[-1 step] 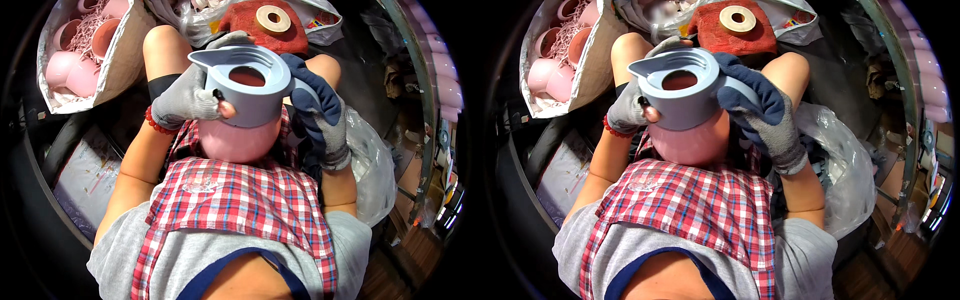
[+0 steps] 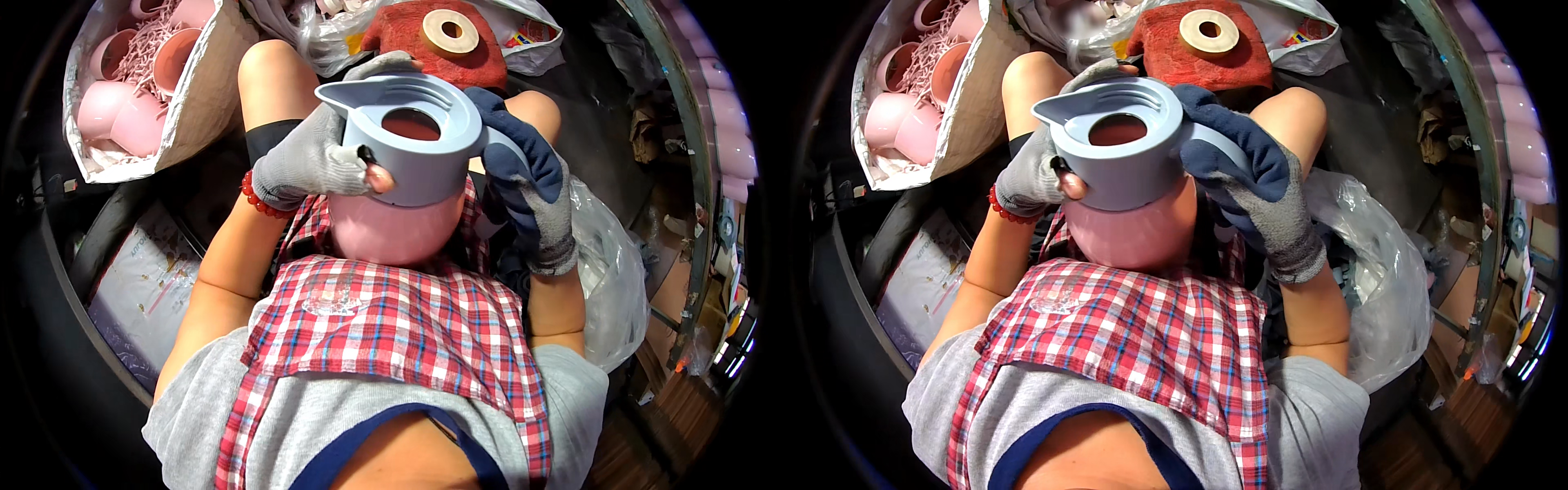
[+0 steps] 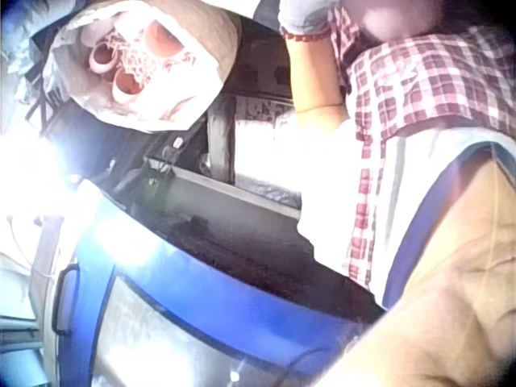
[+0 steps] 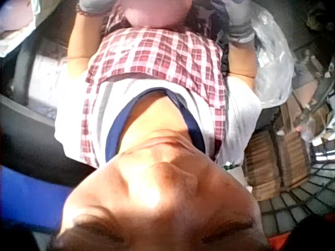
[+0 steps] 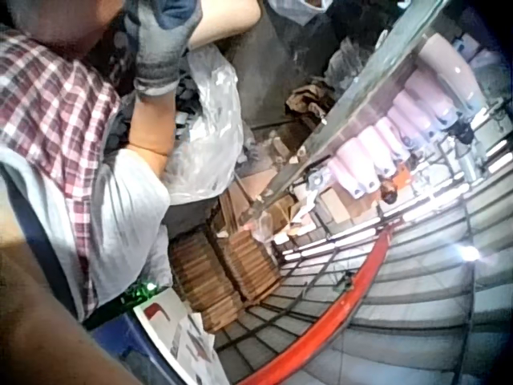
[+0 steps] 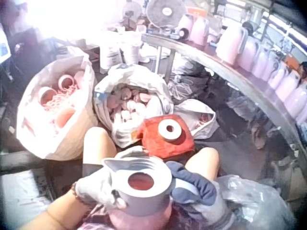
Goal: The person assembles thermos flasks by inserting a grey inner component into a pink outer shell and then placing the finished flasks onto a table.
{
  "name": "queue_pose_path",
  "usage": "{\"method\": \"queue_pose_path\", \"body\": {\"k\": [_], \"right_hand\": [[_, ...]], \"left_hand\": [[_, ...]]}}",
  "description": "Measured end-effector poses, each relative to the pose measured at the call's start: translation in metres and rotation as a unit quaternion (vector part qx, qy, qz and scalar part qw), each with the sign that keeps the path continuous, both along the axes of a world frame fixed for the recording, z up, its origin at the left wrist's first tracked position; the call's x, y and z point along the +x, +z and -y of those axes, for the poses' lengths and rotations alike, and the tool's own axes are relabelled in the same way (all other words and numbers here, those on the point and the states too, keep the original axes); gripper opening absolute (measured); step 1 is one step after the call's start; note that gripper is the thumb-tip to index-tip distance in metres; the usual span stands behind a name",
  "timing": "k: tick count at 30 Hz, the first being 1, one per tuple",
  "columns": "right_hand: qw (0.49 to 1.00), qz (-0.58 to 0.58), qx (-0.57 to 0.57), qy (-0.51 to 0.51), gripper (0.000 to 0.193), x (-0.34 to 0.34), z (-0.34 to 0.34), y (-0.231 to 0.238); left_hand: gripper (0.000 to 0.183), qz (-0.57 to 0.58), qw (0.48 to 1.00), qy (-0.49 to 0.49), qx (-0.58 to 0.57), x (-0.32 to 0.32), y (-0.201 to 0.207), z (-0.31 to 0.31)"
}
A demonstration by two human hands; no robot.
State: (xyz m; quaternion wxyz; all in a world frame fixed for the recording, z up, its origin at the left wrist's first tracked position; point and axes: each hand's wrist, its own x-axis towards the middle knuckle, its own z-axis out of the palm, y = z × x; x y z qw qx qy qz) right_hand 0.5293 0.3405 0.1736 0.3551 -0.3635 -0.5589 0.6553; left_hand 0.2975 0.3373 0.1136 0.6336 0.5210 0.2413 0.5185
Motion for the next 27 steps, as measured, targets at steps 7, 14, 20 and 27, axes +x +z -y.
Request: {"method": "queue_pose_path", "body": {"k": [7, 14, 20, 27], "right_hand": [[0.999, 0.031, -0.007, -0.013, 0.049, 0.000, 0.007, 0.008], [0.995, -0.003, 0.089, 0.039, 0.065, 0.004, -0.054, 0.000], [0.779, 0.389, 0.487, -0.074, 0.066, -0.006, -0.203, -0.089], [0.648, 0.541, 0.534, 0.035, 0.084, -0.024, -0.258, -0.175]], "left_hand": [[0.111, -0.007, 1.000, -0.024, -0.014, -0.005, 0.009, 0.006], [0.112, 0.024, 0.996, 0.080, -0.001, -0.024, 0.034, 0.007], [0.118, -0.015, 0.964, 0.251, 0.083, -0.038, 0.063, -0.032], [0.109, -0.025, 0.950, 0.239, 0.201, -0.030, 0.054, -0.099]]}}
